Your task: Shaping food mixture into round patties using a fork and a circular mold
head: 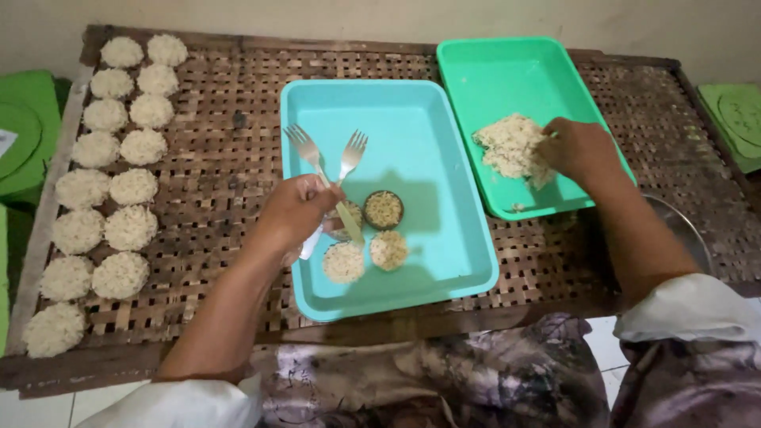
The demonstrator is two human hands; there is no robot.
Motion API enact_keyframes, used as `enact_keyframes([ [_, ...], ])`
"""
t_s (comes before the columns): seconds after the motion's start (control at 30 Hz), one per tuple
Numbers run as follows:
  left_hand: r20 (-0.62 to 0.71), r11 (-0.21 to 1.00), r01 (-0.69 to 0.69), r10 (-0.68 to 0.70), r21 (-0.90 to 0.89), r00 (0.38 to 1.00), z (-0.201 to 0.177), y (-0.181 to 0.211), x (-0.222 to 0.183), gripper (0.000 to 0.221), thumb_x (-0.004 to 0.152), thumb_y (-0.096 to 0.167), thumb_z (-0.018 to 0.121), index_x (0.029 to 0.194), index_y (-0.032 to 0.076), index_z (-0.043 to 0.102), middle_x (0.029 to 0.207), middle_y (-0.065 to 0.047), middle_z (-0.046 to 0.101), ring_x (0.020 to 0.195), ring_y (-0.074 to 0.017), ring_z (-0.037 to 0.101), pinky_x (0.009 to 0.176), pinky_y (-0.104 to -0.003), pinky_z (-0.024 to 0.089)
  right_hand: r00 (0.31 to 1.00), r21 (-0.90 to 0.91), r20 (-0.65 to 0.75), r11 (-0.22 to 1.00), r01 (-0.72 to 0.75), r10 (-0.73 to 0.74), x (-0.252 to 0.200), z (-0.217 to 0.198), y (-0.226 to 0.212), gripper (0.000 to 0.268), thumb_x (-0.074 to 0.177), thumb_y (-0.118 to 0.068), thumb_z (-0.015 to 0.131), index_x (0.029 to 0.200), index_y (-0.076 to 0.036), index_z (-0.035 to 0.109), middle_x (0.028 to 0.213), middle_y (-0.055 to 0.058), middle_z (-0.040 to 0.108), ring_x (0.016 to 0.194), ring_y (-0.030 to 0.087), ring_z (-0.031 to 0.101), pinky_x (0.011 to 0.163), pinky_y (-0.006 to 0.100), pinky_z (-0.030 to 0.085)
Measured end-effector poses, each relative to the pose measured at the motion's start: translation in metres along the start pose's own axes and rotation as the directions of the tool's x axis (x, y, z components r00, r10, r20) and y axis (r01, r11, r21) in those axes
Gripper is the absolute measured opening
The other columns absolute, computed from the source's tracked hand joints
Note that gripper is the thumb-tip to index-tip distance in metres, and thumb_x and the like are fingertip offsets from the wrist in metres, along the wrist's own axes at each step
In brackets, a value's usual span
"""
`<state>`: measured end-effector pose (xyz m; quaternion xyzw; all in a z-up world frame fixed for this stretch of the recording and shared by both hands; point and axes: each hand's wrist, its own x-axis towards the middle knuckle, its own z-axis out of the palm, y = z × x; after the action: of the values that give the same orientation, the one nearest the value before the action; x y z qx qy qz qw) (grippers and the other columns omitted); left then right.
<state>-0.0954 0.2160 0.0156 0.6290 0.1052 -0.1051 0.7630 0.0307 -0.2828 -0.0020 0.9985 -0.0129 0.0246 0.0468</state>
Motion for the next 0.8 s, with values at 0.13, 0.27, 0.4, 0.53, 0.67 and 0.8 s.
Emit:
enact_keyframes([
  [0.13,0.128,0.992,0.026,-0.042,0.125,0.991,-0.012,-0.007,0.014,0.018,0.098,0.008,0.066,0.085,-0.004,0.063,0.081,-0.013,0.063,0.072,-0.0245,0.067,0.074,-0.037,0.064,0.983,0.038,-0.138,0.991,0.13,-0.123,-0.014,-0.001,0.004,0.034,0.091,-0.032,0.082,0.115,-0.007,0.077,0.091,0.014,0.078,0.074,0.032,0.072,0.069,0.043,0.055],
  [0.27,0.08,0.967,0.08,-0.103,0.243,0.991,-0.01,0.006,0.008,0.015,0.098,0.01,0.065,0.093,-0.004,0.065,0.088,-0.014,0.066,0.078,-0.0243,0.071,0.079,-0.035,0.066,0.997,0.161,-0.079,0.987,0.017,-0.004,-0.029,-0.005,-0.008,0.045,0.088,-0.033,0.078,0.126,-0.009,0.074,0.1,0.021,0.075,0.081,0.04,0.07,0.073,0.049,0.055],
  [0.4,0.06,0.944,0.047,-0.071,0.327,0.996,-0.016,0.01,0.0,0.025,0.101,0.015,0.063,0.081,0.004,0.054,0.084,-0.012,0.064,0.075,-0.0255,0.073,0.069,-0.038,0.064,0.995,0.219,0.016,0.97,-0.101,0.1,-0.029,-0.016,-0.016,0.044,0.085,-0.023,0.081,0.125,-0.006,0.073,0.104,0.021,0.076,0.08,0.036,0.07,0.073,0.047,0.054],
  [0.53,0.066,0.986,-0.001,-0.01,0.166,0.998,-0.028,-0.004,0.014,0.019,0.098,0.012,0.065,0.084,-0.001,0.063,0.085,-0.013,0.066,0.079,-0.0239,0.071,0.082,-0.036,0.068,0.989,0.306,0.084,0.941,-0.141,0.12,-0.03,-0.041,-0.013,0.04,0.092,-0.024,0.074,0.128,-0.009,0.071,0.108,0.02,0.073,0.086,0.035,0.069,0.076,0.046,0.054],
  [0.67,0.006,0.985,0.034,-0.036,0.169,0.999,-0.03,0.009,0.004,0.012,0.097,0.009,0.063,0.092,-0.002,0.066,0.096,-0.014,0.07,0.084,-0.0249,0.072,0.084,-0.036,0.068,0.996,0.575,0.016,0.815,-0.078,0.084,-0.04,-0.051,-0.019,0.033,0.095,-0.009,0.079,0.124,0.003,0.069,0.099,0.023,0.071,0.082,0.031,0.066,0.072,0.041,0.051],
  [0.8,-0.023,0.975,0.033,-0.029,0.219,0.999,-0.03,0.011,0.007,0.02,0.099,0.014,0.065,0.085,0.001,0.062,0.091,-0.012,0.067,0.081,-0.0229,0.072,0.083,-0.037,0.07,0.978,0.654,0.117,0.727,-0.208,0.174,-0.057,-0.068,-0.051,0.029,0.102,-0.006,0.069,0.128,0.004,0.063,0.11,0.028,0.07,0.093,0.037,0.067,0.084,0.049,0.052],
])
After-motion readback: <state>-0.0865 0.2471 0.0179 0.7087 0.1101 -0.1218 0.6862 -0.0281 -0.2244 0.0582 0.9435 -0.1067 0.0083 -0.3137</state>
